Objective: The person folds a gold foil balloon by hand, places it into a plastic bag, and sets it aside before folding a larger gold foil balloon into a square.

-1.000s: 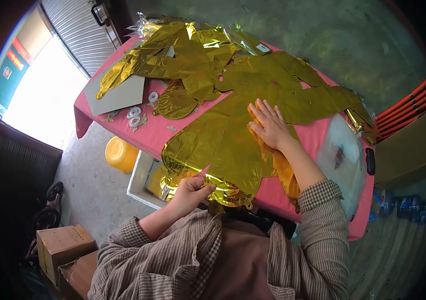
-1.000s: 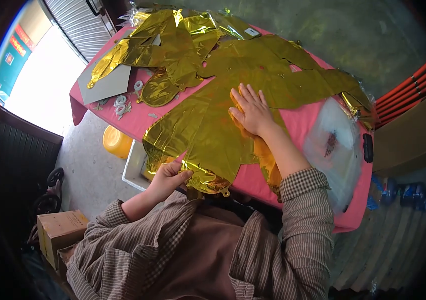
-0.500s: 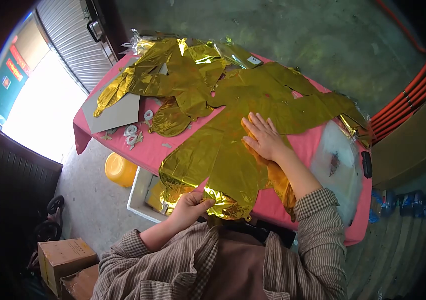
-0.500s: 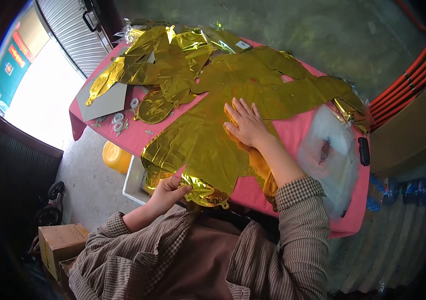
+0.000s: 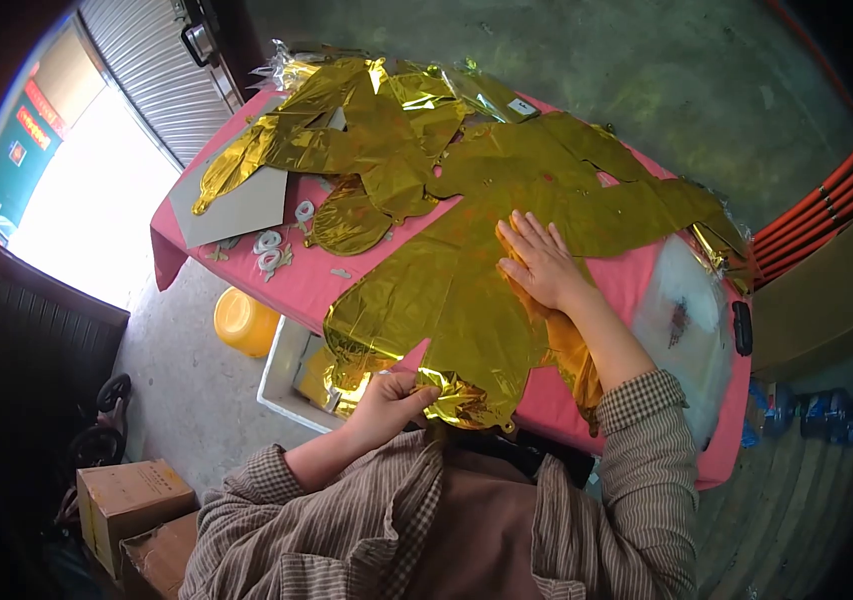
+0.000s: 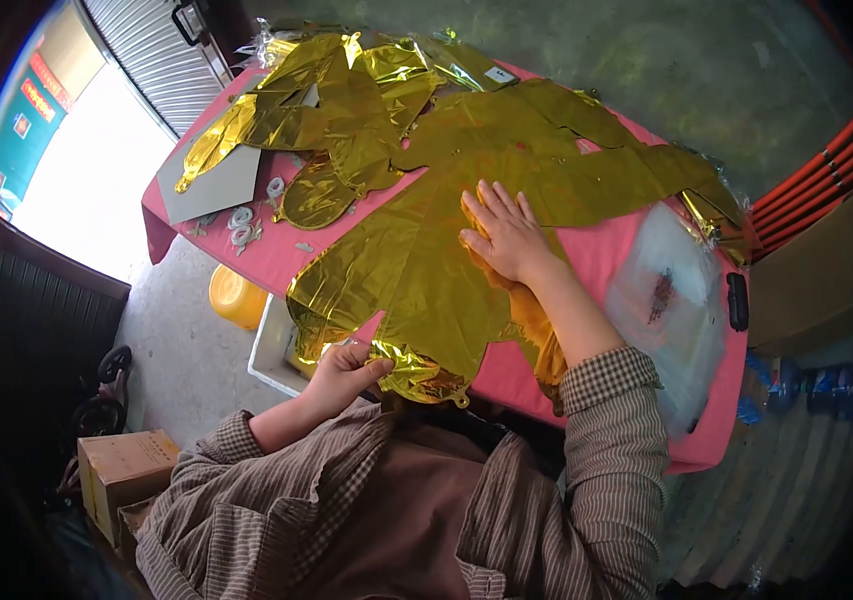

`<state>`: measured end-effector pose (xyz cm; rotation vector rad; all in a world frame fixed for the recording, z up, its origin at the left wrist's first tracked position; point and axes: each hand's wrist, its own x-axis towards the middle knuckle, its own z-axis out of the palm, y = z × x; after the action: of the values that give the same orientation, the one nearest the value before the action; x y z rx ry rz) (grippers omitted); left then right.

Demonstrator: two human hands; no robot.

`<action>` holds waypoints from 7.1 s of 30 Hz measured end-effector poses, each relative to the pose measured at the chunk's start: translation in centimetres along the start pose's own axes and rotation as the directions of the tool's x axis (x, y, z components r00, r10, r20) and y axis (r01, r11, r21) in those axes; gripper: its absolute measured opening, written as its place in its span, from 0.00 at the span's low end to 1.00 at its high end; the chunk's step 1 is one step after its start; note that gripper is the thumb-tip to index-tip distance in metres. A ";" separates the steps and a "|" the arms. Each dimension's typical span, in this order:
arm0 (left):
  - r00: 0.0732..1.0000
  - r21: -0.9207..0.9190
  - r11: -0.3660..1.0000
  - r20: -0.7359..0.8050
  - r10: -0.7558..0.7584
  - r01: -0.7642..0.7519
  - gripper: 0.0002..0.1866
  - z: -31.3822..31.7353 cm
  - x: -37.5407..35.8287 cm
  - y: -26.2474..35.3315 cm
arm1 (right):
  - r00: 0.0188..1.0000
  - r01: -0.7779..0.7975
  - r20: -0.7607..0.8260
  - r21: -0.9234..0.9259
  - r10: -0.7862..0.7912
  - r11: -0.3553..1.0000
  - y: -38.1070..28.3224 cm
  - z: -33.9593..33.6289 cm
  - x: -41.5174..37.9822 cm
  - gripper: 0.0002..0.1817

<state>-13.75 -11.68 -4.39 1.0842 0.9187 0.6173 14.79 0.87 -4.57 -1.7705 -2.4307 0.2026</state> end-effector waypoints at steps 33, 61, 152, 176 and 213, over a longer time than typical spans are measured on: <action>0.970 0.731 0.671 0.234 -0.069 -0.129 0.10 -4.5 -1.3 6.6 | 0.999 -0.040 -0.014 -0.013 0.040 0.999 -0.7 0.5 0.2 0.32; 0.667 0.824 0.011 0.451 0.593 -0.567 0.18 0.4 23.8 7.3 | 0.998 -0.059 0.009 -0.017 0.059 0.998 -1.5 0.7 0.2 0.33; 0.581 0.673 0.018 0.624 0.522 -0.739 0.16 3.9 23.9 7.1 | 0.971 -0.226 0.166 0.876 0.173 0.427 1.3 -6.9 -4.8 0.14; 0.655 0.706 -0.098 0.692 0.303 -0.701 0.12 2.1 27.8 6.3 | 0.988 -0.134 -0.057 0.111 0.141 0.985 -4.0 -0.1 -7.1 0.36; 0.532 0.635 -0.047 0.683 0.500 -0.771 0.17 0.8 26.5 13.2 | 0.988 -0.082 -0.130 0.015 0.083 0.997 -5.1 0.9 -7.6 0.40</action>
<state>0.32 14.09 -0.44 2.7658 0.3436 0.6802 12.17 -7.93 -4.73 -1.8208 -2.2658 0.1024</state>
